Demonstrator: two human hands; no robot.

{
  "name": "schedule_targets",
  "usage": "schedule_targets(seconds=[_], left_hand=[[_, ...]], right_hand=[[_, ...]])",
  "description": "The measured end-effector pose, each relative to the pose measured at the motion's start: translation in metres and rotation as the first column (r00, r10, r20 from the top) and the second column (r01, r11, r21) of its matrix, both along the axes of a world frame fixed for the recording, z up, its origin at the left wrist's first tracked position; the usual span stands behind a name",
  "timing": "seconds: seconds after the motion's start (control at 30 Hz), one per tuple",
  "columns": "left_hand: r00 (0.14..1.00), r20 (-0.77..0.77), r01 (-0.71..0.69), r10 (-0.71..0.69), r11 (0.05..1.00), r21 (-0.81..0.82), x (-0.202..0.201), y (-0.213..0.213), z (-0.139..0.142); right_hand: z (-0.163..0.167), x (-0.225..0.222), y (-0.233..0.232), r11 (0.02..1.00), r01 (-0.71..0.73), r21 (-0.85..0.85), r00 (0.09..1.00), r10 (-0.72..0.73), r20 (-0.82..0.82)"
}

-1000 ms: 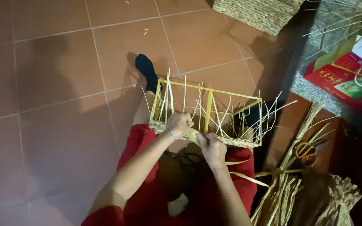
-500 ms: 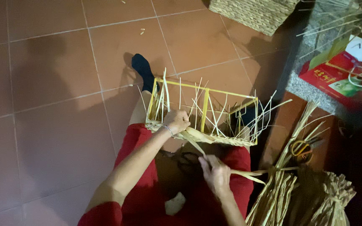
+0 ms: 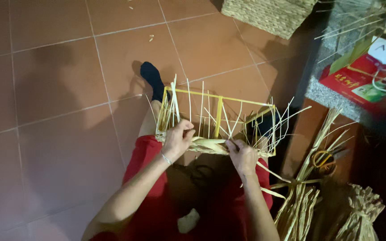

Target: The person sits on the floor weaving a basket, attaching and weaving dried palm or straw strips around a yellow bamboo frame. They pull strips tight, fold them over the frame edges, and weave new strips into the woven base to build up the basket sides.

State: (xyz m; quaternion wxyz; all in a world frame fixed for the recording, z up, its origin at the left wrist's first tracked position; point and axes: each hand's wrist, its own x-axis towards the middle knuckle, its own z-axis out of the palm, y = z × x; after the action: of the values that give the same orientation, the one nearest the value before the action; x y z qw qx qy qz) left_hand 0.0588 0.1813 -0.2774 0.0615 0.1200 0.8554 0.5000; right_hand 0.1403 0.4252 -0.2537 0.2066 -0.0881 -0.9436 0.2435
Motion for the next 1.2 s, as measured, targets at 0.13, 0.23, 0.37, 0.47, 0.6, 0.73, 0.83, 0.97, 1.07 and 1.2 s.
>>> schedule_targets(seconds=[0.13, 0.23, 0.37, 0.47, 0.6, 0.73, 0.83, 0.97, 1.07, 1.2], left_hand=[[0.927, -0.238, 0.254, -0.291, 0.952, -0.173, 0.023, 0.02, 0.005], [0.879, -0.285, 0.236, -0.383, 0.867, -0.439, 0.024, 0.036, 0.003], [0.895, -0.161, 0.285, -0.416, 0.811, -0.511, 0.015, 0.044, -0.001], [0.96, 0.135, 0.281, -0.247, 0.866, -0.414, 0.006, 0.041, -0.003], [0.978, 0.11, 0.201, -0.176, 0.935, -0.293, 0.004, 0.032, -0.006], [0.986, 0.109, 0.147, -0.13, 0.974, -0.173, 0.006, 0.026, -0.011], [0.982, 0.129, 0.145, -0.136, 0.987, -0.067, 0.004, 0.022, -0.017], [0.988, -0.143, 0.058, -0.055, 0.998, 0.016, 0.0, 0.026, -0.02], [0.999, -0.04, 0.022, -0.022, 1.0, -0.021, 0.0, 0.037, -0.012], [0.982, 0.025, 0.187, -0.186, 0.96, -0.21, 0.006, 0.037, 0.006]], right_hand=[[0.026, 0.001, -0.007, 0.997, 0.02, 0.077, 0.997, -0.025, 0.072], [0.063, 0.005, -0.016, 0.987, -0.007, 0.163, 0.998, 0.018, -0.066], [0.095, 0.014, -0.031, 0.907, 0.049, 0.418, 0.932, 0.11, -0.347], [0.086, 0.014, -0.035, 0.919, -0.092, 0.383, 0.863, 0.265, -0.43], [0.04, 0.0, -0.042, 0.949, -0.311, -0.053, 0.938, 0.297, -0.179], [0.0, -0.038, -0.037, 0.886, -0.19, -0.422, 0.941, 0.287, 0.18], [-0.017, -0.048, -0.033, 0.661, 0.036, -0.75, 0.882, 0.331, 0.335], [-0.018, -0.034, -0.037, 0.55, -0.085, -0.831, 0.962, 0.263, 0.076], [-0.002, -0.013, -0.049, 0.625, -0.128, -0.77, 0.972, 0.235, 0.028], [0.029, 0.0, -0.059, 0.878, -0.433, -0.207, 0.857, 0.329, -0.397]])
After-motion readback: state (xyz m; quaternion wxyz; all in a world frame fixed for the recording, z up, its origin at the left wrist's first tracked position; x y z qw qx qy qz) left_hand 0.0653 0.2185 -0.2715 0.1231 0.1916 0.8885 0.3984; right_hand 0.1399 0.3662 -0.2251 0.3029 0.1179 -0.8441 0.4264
